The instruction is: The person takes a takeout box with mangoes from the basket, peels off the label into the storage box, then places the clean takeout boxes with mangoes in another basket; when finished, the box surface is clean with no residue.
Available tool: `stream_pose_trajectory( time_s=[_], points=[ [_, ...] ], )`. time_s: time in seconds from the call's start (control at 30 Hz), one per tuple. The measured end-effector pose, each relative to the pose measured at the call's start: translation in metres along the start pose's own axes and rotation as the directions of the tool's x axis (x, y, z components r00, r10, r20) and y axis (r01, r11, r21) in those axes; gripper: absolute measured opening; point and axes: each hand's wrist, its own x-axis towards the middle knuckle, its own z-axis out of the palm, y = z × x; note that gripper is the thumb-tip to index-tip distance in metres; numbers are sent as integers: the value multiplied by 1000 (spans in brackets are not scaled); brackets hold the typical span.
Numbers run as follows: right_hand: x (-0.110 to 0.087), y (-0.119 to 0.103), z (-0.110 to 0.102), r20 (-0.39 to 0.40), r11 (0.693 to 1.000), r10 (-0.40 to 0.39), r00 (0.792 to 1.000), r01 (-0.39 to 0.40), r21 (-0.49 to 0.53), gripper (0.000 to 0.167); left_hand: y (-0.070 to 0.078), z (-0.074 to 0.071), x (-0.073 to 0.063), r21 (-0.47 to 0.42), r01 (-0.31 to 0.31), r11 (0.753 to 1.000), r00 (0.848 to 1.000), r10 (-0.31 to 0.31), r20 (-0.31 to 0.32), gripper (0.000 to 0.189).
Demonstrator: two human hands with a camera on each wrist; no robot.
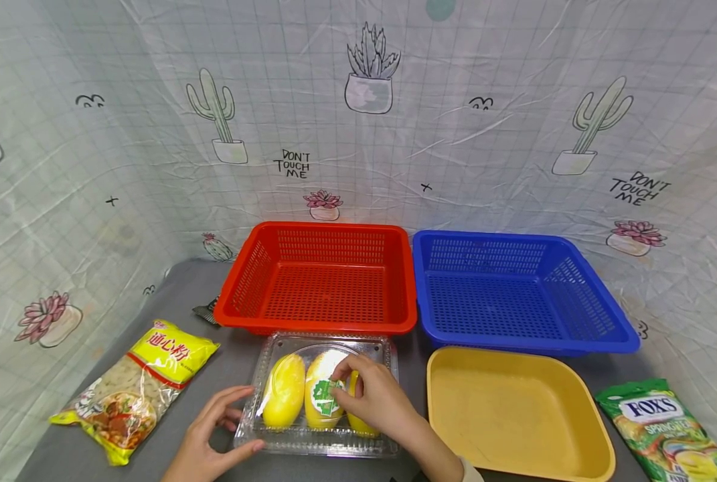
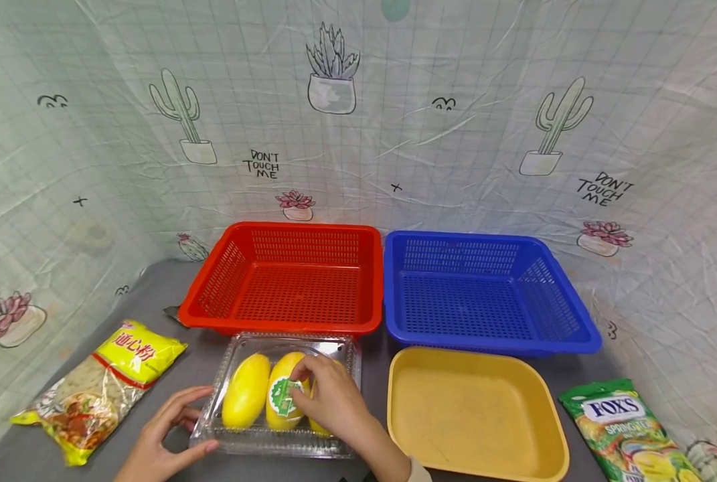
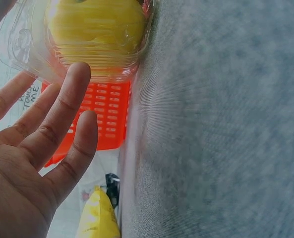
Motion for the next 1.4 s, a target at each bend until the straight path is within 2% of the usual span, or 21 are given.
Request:
stream_pose_trajectory(
  time_s=[0.17, 0.33, 0.63, 1.07, 1.4],
  points=[
    [-1, 0, 1, -24, 1000, -2, 1000, 3, 25, 13, 3, 0, 1, 15, 27, 1000, 1000, -27, 0, 75],
    [-1, 0, 1, -54, 1000, -8, 998, 10, 22, 20, 3, 0, 2, 13, 14, 1000, 1000, -14, 0, 76],
    [-1, 0, 0, -44, 999, 11, 999, -9, 36, 13, 1, 0, 2, 5, 1, 1000, 1000, -1, 1, 77],
    [-5, 3, -1, -69, 996, -57, 996, 62, 66, 7, -3, 1, 0, -21, -44, 999, 999, 44, -6, 79],
    [-7, 4, -4, -72, 980, -55, 996, 67, 187, 4, -6, 2, -1, -21, -46, 999, 999, 46, -8, 80]
  ],
)
